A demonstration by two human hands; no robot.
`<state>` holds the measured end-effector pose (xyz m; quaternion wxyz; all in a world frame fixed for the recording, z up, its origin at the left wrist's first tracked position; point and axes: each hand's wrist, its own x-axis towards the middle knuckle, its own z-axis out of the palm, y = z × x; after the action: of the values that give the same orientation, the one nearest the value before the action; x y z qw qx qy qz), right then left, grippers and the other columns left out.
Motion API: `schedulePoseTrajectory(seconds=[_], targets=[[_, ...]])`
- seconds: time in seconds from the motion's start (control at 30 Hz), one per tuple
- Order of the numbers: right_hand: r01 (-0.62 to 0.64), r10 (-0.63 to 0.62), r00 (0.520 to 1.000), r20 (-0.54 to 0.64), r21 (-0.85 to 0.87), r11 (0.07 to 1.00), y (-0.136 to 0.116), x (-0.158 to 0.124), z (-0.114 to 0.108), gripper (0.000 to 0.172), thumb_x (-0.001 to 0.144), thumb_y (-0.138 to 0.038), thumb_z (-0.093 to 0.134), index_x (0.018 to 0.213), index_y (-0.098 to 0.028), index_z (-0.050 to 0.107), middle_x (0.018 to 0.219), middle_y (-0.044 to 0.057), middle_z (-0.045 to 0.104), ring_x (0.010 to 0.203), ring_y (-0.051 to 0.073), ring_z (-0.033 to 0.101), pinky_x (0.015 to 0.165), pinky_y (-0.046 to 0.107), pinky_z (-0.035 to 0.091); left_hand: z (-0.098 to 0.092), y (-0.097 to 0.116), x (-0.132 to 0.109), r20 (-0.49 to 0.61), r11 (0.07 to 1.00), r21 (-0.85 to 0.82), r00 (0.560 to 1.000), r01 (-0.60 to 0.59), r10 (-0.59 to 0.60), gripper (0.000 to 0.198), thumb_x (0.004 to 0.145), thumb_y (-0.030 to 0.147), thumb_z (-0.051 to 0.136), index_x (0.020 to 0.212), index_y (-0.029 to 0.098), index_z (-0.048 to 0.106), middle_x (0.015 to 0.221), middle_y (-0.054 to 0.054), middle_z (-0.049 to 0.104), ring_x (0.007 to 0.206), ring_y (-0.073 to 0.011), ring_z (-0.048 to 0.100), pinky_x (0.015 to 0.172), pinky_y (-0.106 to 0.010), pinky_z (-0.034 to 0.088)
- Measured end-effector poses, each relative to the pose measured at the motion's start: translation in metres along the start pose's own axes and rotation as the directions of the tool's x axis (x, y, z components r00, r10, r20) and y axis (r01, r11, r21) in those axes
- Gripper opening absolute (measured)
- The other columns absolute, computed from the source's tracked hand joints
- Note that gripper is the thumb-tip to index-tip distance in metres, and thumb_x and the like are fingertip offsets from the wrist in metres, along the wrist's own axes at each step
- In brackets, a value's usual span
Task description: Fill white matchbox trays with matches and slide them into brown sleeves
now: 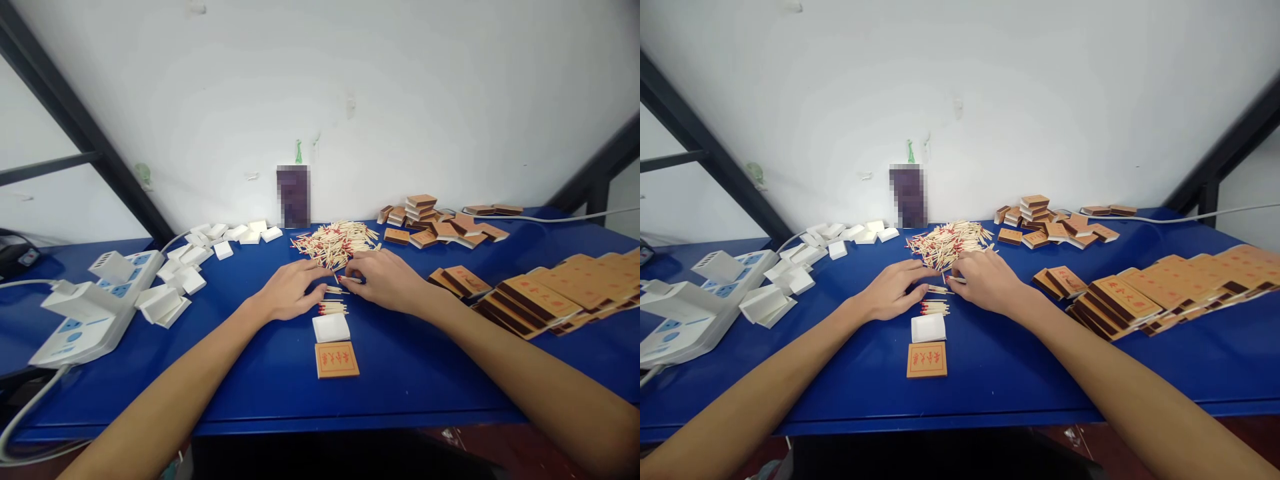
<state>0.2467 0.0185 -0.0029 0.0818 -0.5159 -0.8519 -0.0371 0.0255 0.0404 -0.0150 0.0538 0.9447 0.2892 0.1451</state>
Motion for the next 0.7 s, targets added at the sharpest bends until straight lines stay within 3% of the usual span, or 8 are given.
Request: schedulePoseTrajectory(seconds=[0.23,0.57,0.7], targets=[[-0.033,0.033,0.999,-0.011,-0.016,0.999,0.004,0.003,0.004,0.025,0.094,-0.036,0.052,0.086,-0.02,0.07,0.092,0.006,0.072,0.083,0.02,0.063,0.068,0.03,0.036,-0.001,0.002,0.003,0.051,0.994,0.103,0.998,-0.039,0.034,0.042,0.099,0.034,0.035,0.126,0.022,0.064,0.1,-0.008,0.054,0.095,-0.0232,0.048,0.088,-0.041,0.04],[-0.071,0.072,0.995,-0.072,0.013,0.997,-0.002,0.013,0.014,0.029,0.095,-0.035,0.051,0.085,-0.02,0.074,0.085,0.006,0.073,0.079,0.019,0.062,0.066,0.03,0.035,-0.003,0.002,0.004,0.084,0.995,0.071,0.994,-0.073,0.067,0.037,0.098,0.032,0.038,0.121,0.025,0.066,0.097,-0.007,0.052,0.095,-0.0241,0.044,0.088,-0.041,0.039],[-0.031,0.033,0.997,-0.071,0.038,0.999,0.0,0.011,0.012,0.032,0.097,-0.036,0.048,0.088,-0.02,0.075,0.088,0.006,0.074,0.083,0.02,0.062,0.069,0.03,0.035,0.0,-0.002,0.002,-0.019,0.998,-0.023,0.998,-0.052,0.052,0.037,0.095,0.026,0.039,0.122,0.022,0.064,0.104,-0.008,0.053,0.099,-0.0238,0.046,0.094,-0.042,0.04]])
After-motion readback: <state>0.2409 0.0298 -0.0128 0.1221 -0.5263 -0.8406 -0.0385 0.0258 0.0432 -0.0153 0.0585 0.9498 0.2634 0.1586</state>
